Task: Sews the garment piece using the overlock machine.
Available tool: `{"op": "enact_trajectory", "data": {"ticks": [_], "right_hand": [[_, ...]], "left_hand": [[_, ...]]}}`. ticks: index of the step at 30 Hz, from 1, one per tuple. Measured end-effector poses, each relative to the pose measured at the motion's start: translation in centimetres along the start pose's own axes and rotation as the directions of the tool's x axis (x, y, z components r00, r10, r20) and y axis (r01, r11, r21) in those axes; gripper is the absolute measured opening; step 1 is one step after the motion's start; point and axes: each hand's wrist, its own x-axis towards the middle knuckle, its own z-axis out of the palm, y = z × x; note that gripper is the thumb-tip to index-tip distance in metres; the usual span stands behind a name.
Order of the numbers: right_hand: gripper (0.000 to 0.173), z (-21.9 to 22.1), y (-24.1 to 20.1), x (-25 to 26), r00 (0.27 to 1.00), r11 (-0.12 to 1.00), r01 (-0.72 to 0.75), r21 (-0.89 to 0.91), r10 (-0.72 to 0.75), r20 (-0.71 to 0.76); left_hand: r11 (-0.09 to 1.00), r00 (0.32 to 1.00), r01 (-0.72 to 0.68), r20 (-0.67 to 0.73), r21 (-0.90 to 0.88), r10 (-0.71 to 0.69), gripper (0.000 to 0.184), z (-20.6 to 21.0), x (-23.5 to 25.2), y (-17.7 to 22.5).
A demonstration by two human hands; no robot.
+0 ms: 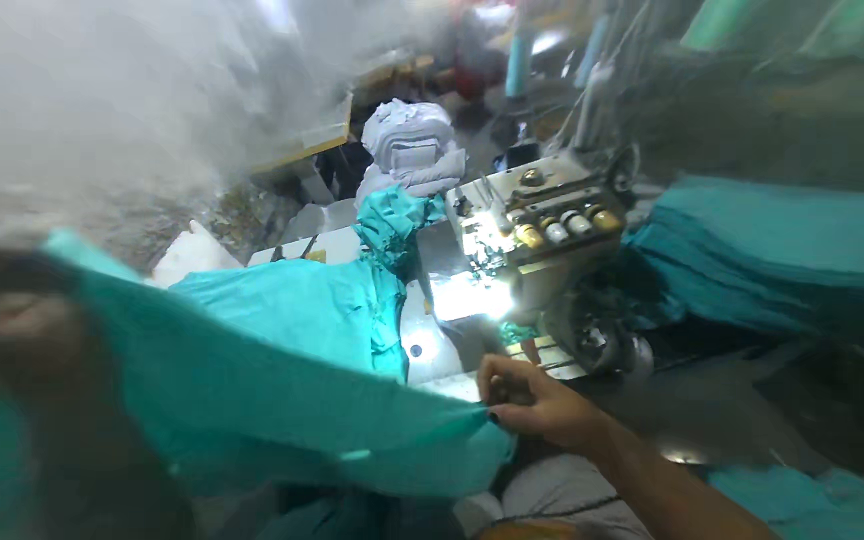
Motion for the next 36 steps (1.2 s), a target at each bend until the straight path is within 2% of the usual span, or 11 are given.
{"op": "enact_trajectory", "data": {"ticks": [4, 8, 13, 16, 19, 21, 24, 27, 30, 33, 36], "right_hand": [[0.012, -3.0, -0.2, -4.8, 0.955, 0.977, 0.065, -0.204, -0.121, -0.272], [0.011, -5.4, 0.2, -11.4, 0.922, 0.897, -0.21, -0.39, 0.049, -0.383], [0.022, -8.3, -2.7, -16.4, 0.735, 0.561, -0.674, -0.48, 0.446, -0.511], [0.033, -9.9, -5.9, -14.3, 0.635, 0.42, -0.752, -0.507, 0.259, -0.728], [0.043, -13.0, -6.9, -10.4, 0.598, 0.31, -0.774, -0.552, 0.074, -0.798], [0.037, -15.3, -5.8, -8.4, 0.629, 0.371, -0.721, -0.585, -0.005, -0.778], [0.025, -17.9, -4.9, -5.9, 0.606, 0.417, -0.719, -0.556, -0.013, -0.795], [0.029, -19.4, -5.3, -4.3, 0.558, 0.29, -0.819, -0.496, 0.197, -0.806], [0.04, -18.0, -5.3, -4.1, 0.542, 0.305, -0.829, -0.469, 0.231, -0.808], [0.068, -15.0, -5.1, -4.6, 0.494, 0.298, -0.862, -0.41, 0.317, -0.81], [0.065, -13.4, -4.8, -4.8, 0.512, 0.286, -0.858, -0.427, 0.4, -0.761]], "left_hand": [[0.975, 0.978, 0.156, 0.164, -0.157, -0.13, 0.031, 16.5, -0.1, 1.9], [0.896, 0.809, 0.393, 0.54, -0.206, -0.23, 0.039, 27.8, -9.1, 3.4], [0.974, 0.685, 0.225, 0.715, -0.027, -0.138, 0.036, 27.4, -12.9, 9.7], [0.986, 0.555, 0.138, 0.817, 0.096, -0.157, 0.037, 28.5, -10.9, 10.4], [0.97, 0.505, 0.098, 0.828, 0.223, -0.242, 0.033, 30.9, -8.7, 10.1], [0.964, 0.596, 0.143, 0.758, 0.226, -0.266, 0.032, 31.3, -8.8, 10.2], [0.994, 0.899, 0.111, 0.425, 0.012, -0.105, 0.027, 29.9, -10.9, 10.8], [0.976, 0.95, 0.069, 0.313, -0.206, -0.001, 0.024, 27.9, -14.2, 16.1], [0.93, 0.864, 0.156, 0.502, -0.333, 0.035, 0.031, 28.9, -18.2, 20.2], [0.926, 0.635, 0.314, 0.771, -0.208, -0.042, 0.05, 31.5, -19.4, 21.1], [0.893, 0.46, 0.443, 0.875, -0.082, -0.148, 0.031, 33.1, -18.3, 21.4]]}}
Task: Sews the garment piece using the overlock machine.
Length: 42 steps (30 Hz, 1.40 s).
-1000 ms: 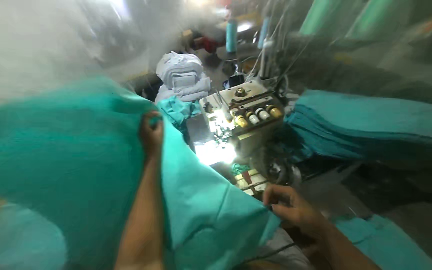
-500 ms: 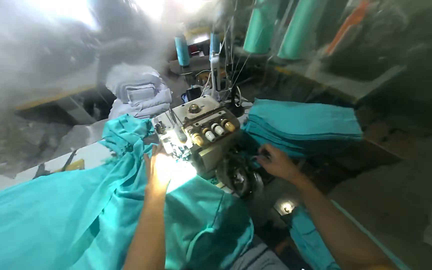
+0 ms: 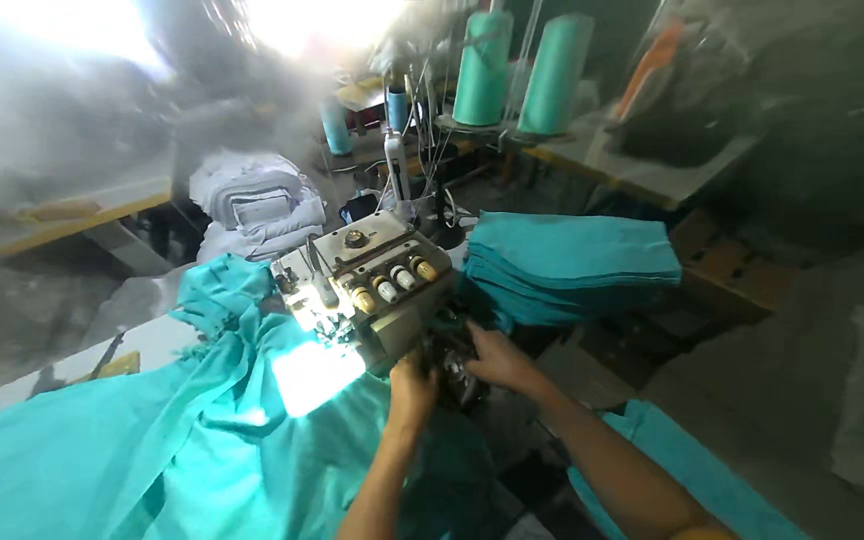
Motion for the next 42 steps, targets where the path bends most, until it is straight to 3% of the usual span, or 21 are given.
{"op": "enact_trajectory", "data": {"ticks": [2, 4, 6, 9, 12, 16, 19, 21, 24, 27, 31, 34, 37, 40, 42], "right_hand": [[0.046, -1.1, 0.1, -0.3, 0.995, 0.991, 0.078, 0.106, -0.07, -0.077], [0.031, -3.1, 0.4, -0.6, 0.957, 0.962, 0.192, 0.195, -0.14, -0.254], [0.023, -5.0, 0.5, -0.9, 0.893, 0.938, 0.272, 0.215, -0.162, -0.42], [0.016, -7.1, 0.7, -0.3, 0.847, 0.946, 0.281, 0.163, -0.164, -0.506], [0.021, -6.8, 1.7, 1.7, 0.905, 0.98, 0.158, 0.118, -0.096, -0.414], [0.034, -3.7, 4.2, 4.1, 0.971, 0.999, -0.042, 0.033, 0.049, -0.235], [0.039, -3.6, 3.6, 2.2, 0.913, 0.999, -0.049, -0.011, 0.04, -0.405], [0.051, -3.6, 2.0, -0.4, 0.909, 0.993, -0.093, -0.072, 0.055, -0.413], [0.061, -2.5, -0.7, -3.5, 0.994, 0.982, -0.025, -0.187, 0.005, -0.105], [0.061, 0.6, -2.4, -3.1, 0.982, 0.96, 0.11, -0.258, -0.064, 0.18], [0.05, 4.1, -2.9, -0.3, 0.974, 0.937, 0.213, -0.279, -0.182, 0.132], [0.052, 4.4, -2.8, 0.7, 0.979, 0.95, 0.189, -0.25, -0.164, 0.121], [0.043, 4.6, -1.7, -1.1, 0.956, 0.934, 0.284, -0.215, -0.294, -0.012], [0.042, 2.4, -1.7, -2.3, 0.979, 0.928, 0.178, -0.327, -0.2, -0.035], [0.037, 0.8, -1.1, -2.4, 0.986, 0.911, 0.11, -0.398, -0.149, -0.068]], "left_hand": [[0.998, 0.999, 0.038, -0.021, -0.057, -0.039, 0.023, -1.0, 0.4, 1.3], [0.988, 0.996, -0.002, -0.089, -0.154, -0.012, 0.017, -2.1, 0.8, 2.9], [0.971, 0.988, -0.063, -0.153, -0.232, 0.027, 0.016, -2.5, 1.6, 4.6], [0.977, 0.988, -0.079, -0.148, -0.198, 0.05, 0.019, -2.3, 3.2, 6.4], [0.996, 0.994, -0.061, -0.09, -0.065, 0.055, 0.023, -0.6, 4.6, 6.6], [0.993, 0.995, -0.086, -0.038, 0.077, 0.089, 0.029, 2.7, 5.9, 3.4], [0.993, 0.994, -0.102, -0.033, 0.052, 0.104, 0.031, 2.2, 5.8, 3.6], [0.984, 0.978, -0.175, -0.109, 0.028, 0.177, 0.033, 1.8, 5.1, 3.5], [0.982, 0.98, -0.186, -0.064, 0.035, 0.188, 0.035, -0.6, 2.8, 4.2], [0.931, 0.907, -0.365, -0.227, 0.001, 0.356, 0.029, -1.3, 0.2, 2.5], [0.87, 0.807, -0.49, -0.351, 0.048, 0.474, 0.018, -2.1, -1.6, 2.1], [0.874, 0.847, -0.485, -0.236, 0.021, 0.476, 0.017, -2.6, -1.1, 3.1], [0.923, 0.924, -0.382, -0.014, 0.041, 0.383, 0.022, -2.0, 1.3, 5.0], [0.969, 0.956, -0.169, 0.27, 0.181, 0.117, 0.033, -1.1, 4.7, 7.1], [0.956, 0.937, -0.048, 0.345, 0.291, -0.058, 0.038, -0.6, 5.7, 8.0]]}}
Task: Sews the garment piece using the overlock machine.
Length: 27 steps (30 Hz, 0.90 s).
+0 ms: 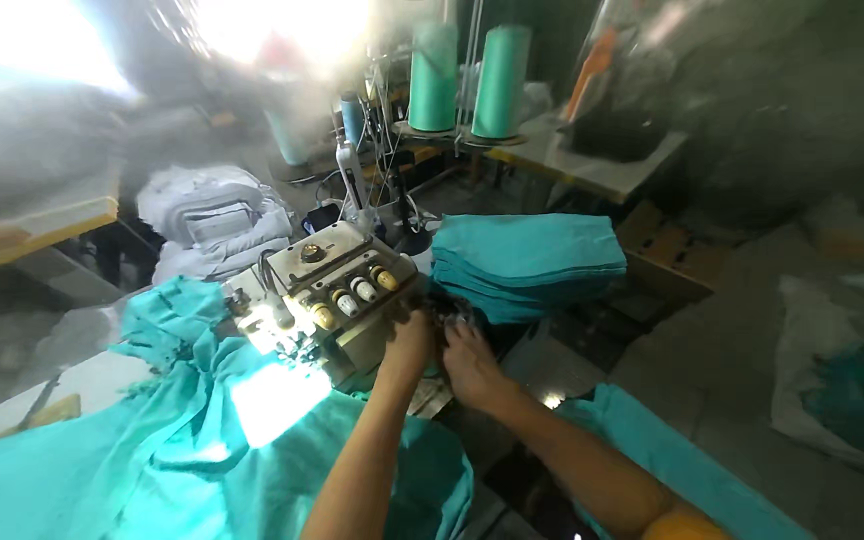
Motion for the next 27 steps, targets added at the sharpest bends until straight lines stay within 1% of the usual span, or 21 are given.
{"op": "enact_trajectory", "data": {"ticks": [2, 3, 4, 5, 6, 7, 8, 9, 10, 11, 12, 13, 14, 16, 17, 19, 21, 24, 27], "right_hand": [[0.032, 0.1, 1.7, -0.4, 0.997, 0.999, 0.029, -0.019, -0.031, -0.069], [0.029, 0.4, 2.5, -0.6, 0.994, 0.998, 0.065, -0.019, -0.067, -0.085], [0.028, 0.6, 3.1, -0.8, 0.992, 0.995, 0.102, -0.012, -0.102, -0.068], [0.028, 0.5, 3.4, -1.0, 0.99, 0.991, 0.134, 0.009, -0.134, -0.041], [0.028, 0.1, 3.6, -1.2, 0.986, 0.985, 0.164, 0.052, -0.162, -0.046], [0.027, -0.7, 3.9, -1.2, 0.979, 0.976, 0.186, 0.11, -0.175, -0.101], [0.027, -1.8, 4.2, -1.1, 0.965, 0.967, 0.194, 0.165, -0.158, -0.208], [0.027, -3.3, 4.5, -0.6, 0.941, 0.962, 0.171, 0.213, -0.095, -0.324], [0.028, -5.0, 5.0, 0.4, 0.916, 0.96, 0.118, 0.256, -0.006, -0.402], [0.028, -6.6, 5.7, 2.0, 0.895, 0.957, 0.056, 0.286, 0.079, -0.44], [0.026, -7.7, 6.6, 4.1, 0.879, 0.957, 0.015, 0.29, 0.125, -0.46], [0.028, -8.7, 7.6, 6.5, 0.881, 0.958, -0.028, 0.286, 0.158, -0.445], [0.036, -9.3, 8.3, 8.8, 0.892, 0.96, -0.072, 0.272, 0.184, -0.412], [0.052, -9.9, 9.2, 12.9, 0.933, 0.962, -0.158, 0.223, 0.219, -0.286], [0.052, -9.9, 9.8, 14.5, 0.951, 0.964, -0.175, 0.198, 0.218, -0.221], [0.037, -9.8, 10.2, 16.0, 0.972, 0.97, -0.173, 0.17, 0.196, -0.127], [0.027, -10.3, 9.6, 15.1, 0.982, 0.97, -0.181, 0.164, 0.187, -0.023], [0.021, -9.6, 10.8, 15.1, 0.989, 0.96, -0.121, 0.253, 0.139, -0.056], [0.022, -10.0, 10.5, 14.7, 0.992, 0.944, -0.111, 0.312, 0.127, -0.029]], "left_hand": [[0.992, 0.997, 0.07, 0.018, 0.1, -0.072, 0.046, 0.1, -0.3, 0.4], [0.987, 0.996, 0.084, 0.011, 0.135, -0.086, 0.05, 0.3, -0.4, 0.3], [0.983, 0.995, 0.092, 0.008, 0.158, -0.095, 0.054, 0.5, -0.5, 0.2], [0.981, 0.996, 0.091, 0.006, 0.17, -0.093, 0.057, 0.8, -0.3, -0.1], [0.982, 0.997, 0.072, -0.008, 0.175, -0.072, 0.058, 1.2, -0.1, -0.5], [0.983, 0.998, 0.057, -0.013, 0.175, -0.056, 0.06, 1.3, 0.0, -0.8], [0.985, 0.999, 0.045, -0.018, 0.169, -0.043, 0.061, 1.4, 0.1, -1.0], [0.986, 0.999, 0.037, -0.017, 0.16, -0.034, 0.063, 1.2, -0.1, -1.1], [0.989, 0.999, 0.035, -0.005, 0.142, -0.034, 0.067, 1.0, -0.5, -1.1], [0.993, 0.999, 0.041, 0.022, 0.114, -0.044, 0.071, 0.7, -0.9, -0.9], [0.996, 0.998, 0.042, 0.047, 0.082, -0.046, 0.074, 0.5, -1.4, -0.7], [0.999, 0.999, 0.022, 0.044, 0.042, -0.024, 0.073, 0.4, -1.9, -0.6], [1.0, 1.0, -0.018, 0.017, -0.004, 0.018, 0.069, 0.4, -2.6, -0.8], [0.992, 0.995, -0.095, -0.042, -0.077, 0.092, 0.06, 0.7, -4.5, -1.5], [0.987, 0.991, -0.127, -0.061, -0.094, 0.121, 0.057, 0.8, -5.8, -2.1], [0.976, 0.981, -0.184, -0.089, -0.113, 0.174, 0.051, 1.0, -8.3, -3.9], [0.959, 0.959, -0.249, -0.169, -0.131, 0.226, 0.046, 1.6, -10.5, -6.8], [0.949, 0.927, -0.28, -0.296, -0.143, 0.229, 0.04, 2.7, -13.0, -10.7], [0.944, 0.897, -0.306, -0.369, -0.122, 0.243, 0.035, 3.4, -14.4, -12.8]]}}
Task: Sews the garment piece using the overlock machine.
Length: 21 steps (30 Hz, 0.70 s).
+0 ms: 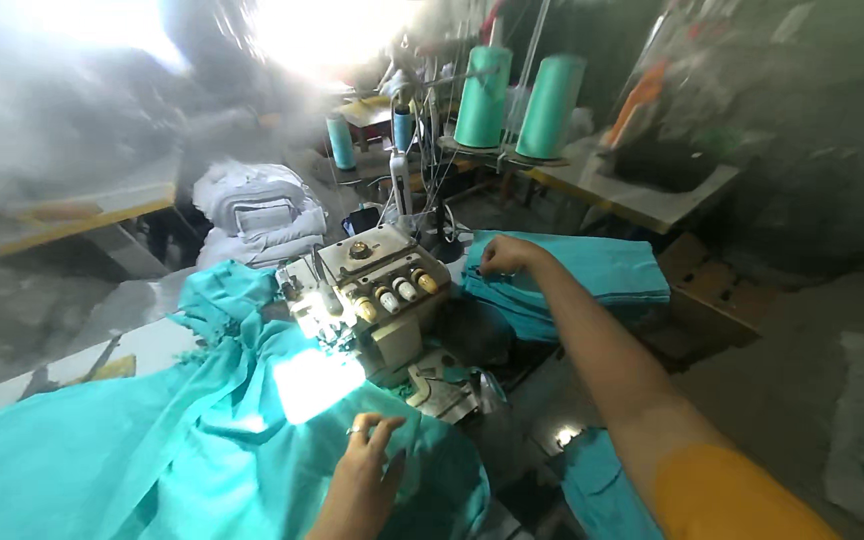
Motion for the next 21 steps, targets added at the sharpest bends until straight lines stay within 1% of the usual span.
{"op": "enact_trajectory", "data": {"ticks": [3, 5, 6, 7, 8, 9, 10, 11, 12, 13, 14, 15, 16, 17, 18, 19, 20, 21], "right_hand": [[0.024, -0.7, -1.6, -0.9, 0.997, 0.998, -0.058, 0.03, 0.056, 0.062], [0.024, -1.1, -1.9, -1.2, 0.993, 0.996, -0.069, 0.055, 0.064, 0.099], [0.023, -1.3, -1.2, -1.0, 0.996, 0.996, -0.06, 0.064, 0.055, 0.067], [0.023, -1.4, 0.7, -0.3, 0.998, 0.998, -0.04, 0.051, 0.042, -0.044], [0.027, -1.9, 2.9, 0.7, 0.972, 0.997, -0.076, 0.025, 0.08, -0.219], [0.037, -3.1, 4.1, 0.6, 0.915, 0.984, -0.17, 0.043, 0.174, -0.363], [0.046, -4.7, 4.5, -0.3, 0.842, 0.962, -0.262, 0.079, 0.268, -0.467], [0.052, -6.4, 4.6, -1.3, 0.778, 0.948, -0.296, 0.118, 0.311, -0.546], [0.051, -7.7, 4.5, -2.4, 0.73, 0.953, -0.257, 0.163, 0.301, -0.614], [0.045, -8.4, 3.7, -3.9, 0.712, 0.973, -0.159, 0.168, 0.23, -0.663], [0.04, -8.7, 2.6, -5.4, 0.729, 0.994, -0.029, 0.102, 0.091, -0.678], [0.036, -8.4, 1.1, -7.0, 0.764, 0.995, 0.1, -0.022, -0.091, -0.638], [0.032, -7.2, -0.5, -9.0, 0.779, 0.955, 0.238, -0.177, -0.297, -0.552], [0.027, -5.3, -2.6, -11.4, 0.768, 0.877, 0.361, -0.318, -0.473, -0.432], [0.019, -2.7, -4.7, -14.0, 0.726, 0.768, 0.468, -0.438, -0.616, -0.305], [0.012, 0.4, -6.5, -16.8, 0.647, 0.638, 0.565, -0.524, -0.736, -0.199], [0.011, 3.5, -8.3, -19.8, 0.549, 0.525, 0.645, -0.556, -0.824, -0.14], [0.013, 6.3, -9.9, -22.5, 0.446, 0.446, 0.717, -0.536, -0.884, -0.139]], "left_hand": [[0.998, 0.998, -0.05, 0.025, 0.025, 0.049, 0.033, -0.4, -0.7, 0.9], [0.99, 0.99, -0.115, 0.096, 0.084, 0.107, 0.032, -0.7, -0.8, 2.5], [0.976, 0.977, -0.18, 0.141, 0.12, 0.162, 0.031, -0.7, -1.1, 3.2], [0.955, 0.957, -0.255, 0.181, 0.153, 0.226, 0.031, -0.7, -1.4, 3.9], [0.927, 0.933, -0.331, 0.21, 0.178, 0.293, 0.03, -0.9, -1.9, 4.3], [0.904, 0.912, -0.383, 0.233, 0.189, 0.338, 0.028, -1.2, -2.4, 4.7], [0.893, 0.899, -0.411, 0.246, 0.185, 0.362, 0.026, -1.9, -2.8, 5.0], [0.89, 0.895, -0.42, 0.247, 0.178, 0.373, 0.023, -2.8, -3.2, 5.2], [0.891, 0.899, -0.418, 0.224, 0.176, 0.377, 0.022, -3.8, -3.4, 5.3], [0.886, 0.904, -0.422, 0.163, 0.192, 0.395, 0.021, -4.8, -3.4, 5.2], [0.881, 0.906, -0.423, 0.072, 0.212, 0.418, 0.022, -5.7, -3.3, 4.9], [0.883, 0.902, -0.413, -0.031, 0.222, 0.43, 0.022, -6.5, -3.1, 4.6], [0.891, 0.892, -0.398, -0.134, 0.218, 0.431, 0.022, -7.2, -2.9, 4.4], [0.904, 0.878, -0.381, -0.23, 0.193, 0.419, 0.02, -7.6, -2.5, 4.3], [0.918, 0.866, -0.373, -0.305, 0.132, 0.396, 0.021, -7.8, -2.2, 4.3], [0.926, 0.869, -0.376, -0.332, 0.041, 0.368, 0.028, -7.9, -2.0, 4.5], [0.921, 0.882, -0.385, -0.317, -0.058, 0.348, 0.044, -7.7, -2.0, 4.6], [0.903, 0.896, -0.398, -0.28, -0.16, 0.345, 0.059, -7.4, -2.1, 4.6]]}}
